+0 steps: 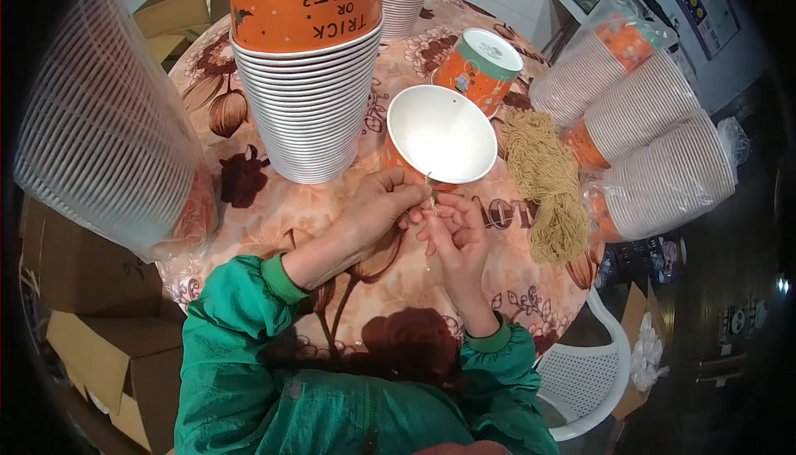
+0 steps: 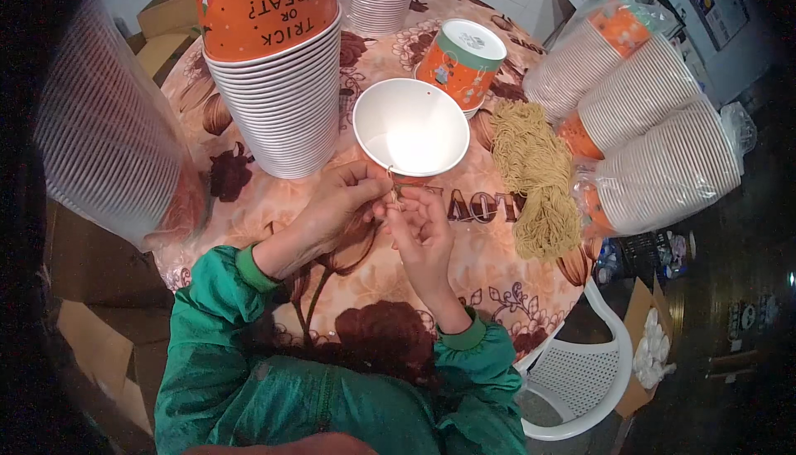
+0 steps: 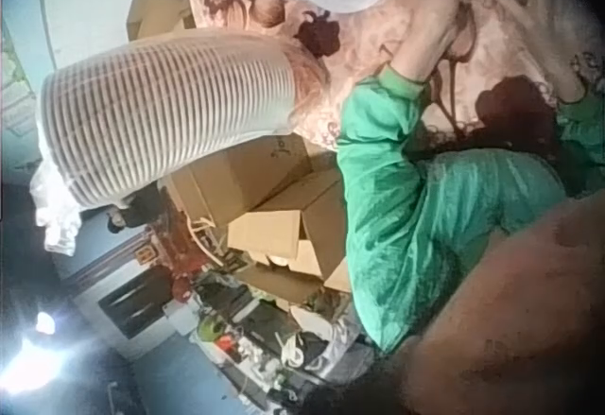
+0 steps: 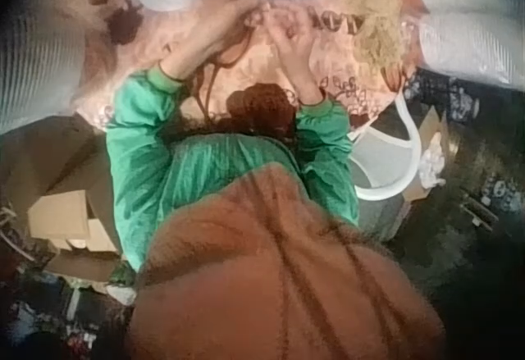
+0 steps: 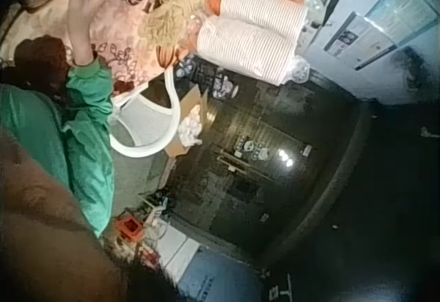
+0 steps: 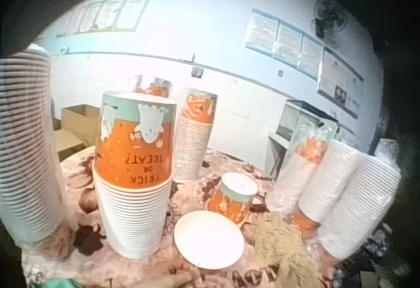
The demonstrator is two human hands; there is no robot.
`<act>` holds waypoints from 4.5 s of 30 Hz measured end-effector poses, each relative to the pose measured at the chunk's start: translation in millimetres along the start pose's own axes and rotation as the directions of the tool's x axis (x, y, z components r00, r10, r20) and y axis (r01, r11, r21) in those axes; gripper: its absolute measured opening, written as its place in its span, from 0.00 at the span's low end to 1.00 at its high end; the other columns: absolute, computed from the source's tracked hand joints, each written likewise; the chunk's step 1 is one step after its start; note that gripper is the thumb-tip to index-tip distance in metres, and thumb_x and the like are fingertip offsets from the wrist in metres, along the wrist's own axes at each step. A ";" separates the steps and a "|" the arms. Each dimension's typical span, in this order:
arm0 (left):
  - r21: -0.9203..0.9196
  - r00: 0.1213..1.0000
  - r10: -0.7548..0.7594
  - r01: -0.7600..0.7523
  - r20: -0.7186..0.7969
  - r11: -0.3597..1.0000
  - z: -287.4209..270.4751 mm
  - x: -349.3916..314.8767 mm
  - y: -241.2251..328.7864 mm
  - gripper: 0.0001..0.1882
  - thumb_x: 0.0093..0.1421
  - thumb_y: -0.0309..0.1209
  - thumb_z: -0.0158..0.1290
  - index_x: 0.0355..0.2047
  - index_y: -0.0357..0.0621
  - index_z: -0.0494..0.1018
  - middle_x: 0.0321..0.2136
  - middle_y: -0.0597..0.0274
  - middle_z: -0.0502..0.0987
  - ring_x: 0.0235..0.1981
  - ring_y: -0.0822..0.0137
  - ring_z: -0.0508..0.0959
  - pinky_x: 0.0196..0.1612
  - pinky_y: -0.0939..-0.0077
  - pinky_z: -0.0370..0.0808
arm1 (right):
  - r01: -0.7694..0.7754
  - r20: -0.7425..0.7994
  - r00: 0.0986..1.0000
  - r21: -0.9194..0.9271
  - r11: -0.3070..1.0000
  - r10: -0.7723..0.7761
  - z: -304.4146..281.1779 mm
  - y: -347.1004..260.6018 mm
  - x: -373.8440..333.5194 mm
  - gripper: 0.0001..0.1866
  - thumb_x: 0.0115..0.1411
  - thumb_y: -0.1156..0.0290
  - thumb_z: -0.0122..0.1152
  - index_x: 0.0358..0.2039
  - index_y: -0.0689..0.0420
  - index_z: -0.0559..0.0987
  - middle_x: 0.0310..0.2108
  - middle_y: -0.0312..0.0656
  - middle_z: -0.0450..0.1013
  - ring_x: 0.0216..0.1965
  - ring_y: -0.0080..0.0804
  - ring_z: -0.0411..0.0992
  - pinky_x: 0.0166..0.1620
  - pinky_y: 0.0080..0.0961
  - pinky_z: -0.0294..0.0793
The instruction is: Attaching rubber bands to paper cups in a manufacturing facility.
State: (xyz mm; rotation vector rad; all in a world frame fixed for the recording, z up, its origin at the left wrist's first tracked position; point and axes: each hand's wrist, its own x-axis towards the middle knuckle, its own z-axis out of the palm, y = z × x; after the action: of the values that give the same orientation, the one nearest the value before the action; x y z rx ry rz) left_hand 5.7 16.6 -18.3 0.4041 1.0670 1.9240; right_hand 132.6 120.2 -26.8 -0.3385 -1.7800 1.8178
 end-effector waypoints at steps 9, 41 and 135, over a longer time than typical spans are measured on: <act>0.002 1.000 0.021 -0.022 0.019 1.000 -2.1 1.7 -4.2 0.04 0.66 0.26 0.56 0.38 0.39 0.74 0.29 0.65 0.79 0.25 0.79 0.75 0.27 0.87 0.67 | 0.030 -0.053 0.998 -0.090 0.995 -0.035 -1.5 6.0 -1.4 0.08 0.69 0.75 0.58 0.46 0.65 0.76 0.36 0.41 0.80 0.30 0.20 0.77 0.29 0.14 0.73; 0.127 0.993 0.110 -0.115 0.041 0.985 -7.1 -1.7 -16.4 0.05 0.69 0.27 0.54 0.41 0.38 0.73 0.33 0.67 0.76 0.33 0.77 0.75 0.38 0.82 0.74 | -0.016 0.001 1.000 -0.127 0.992 0.017 -3.3 9.4 -4.5 0.08 0.71 0.74 0.55 0.44 0.64 0.78 0.35 0.43 0.81 0.28 0.20 0.77 0.29 0.15 0.74; 0.428 0.953 0.300 -0.250 -0.052 0.868 -17.4 8.9 -33.4 0.14 0.66 0.34 0.57 0.30 0.33 0.76 0.20 0.66 0.73 0.23 0.77 0.68 0.25 0.74 0.65 | -0.199 0.073 0.977 -0.007 0.980 0.199 -3.7 1.4 -15.7 0.08 0.73 0.69 0.53 0.44 0.60 0.75 0.32 0.41 0.80 0.23 0.17 0.73 0.22 0.12 0.64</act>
State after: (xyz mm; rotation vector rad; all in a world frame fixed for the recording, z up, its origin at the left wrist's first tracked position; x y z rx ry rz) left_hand 7.6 23.1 -56.4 0.7230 1.5814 1.9766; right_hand 147.0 114.7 -31.7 -0.4703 -1.8523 1.9908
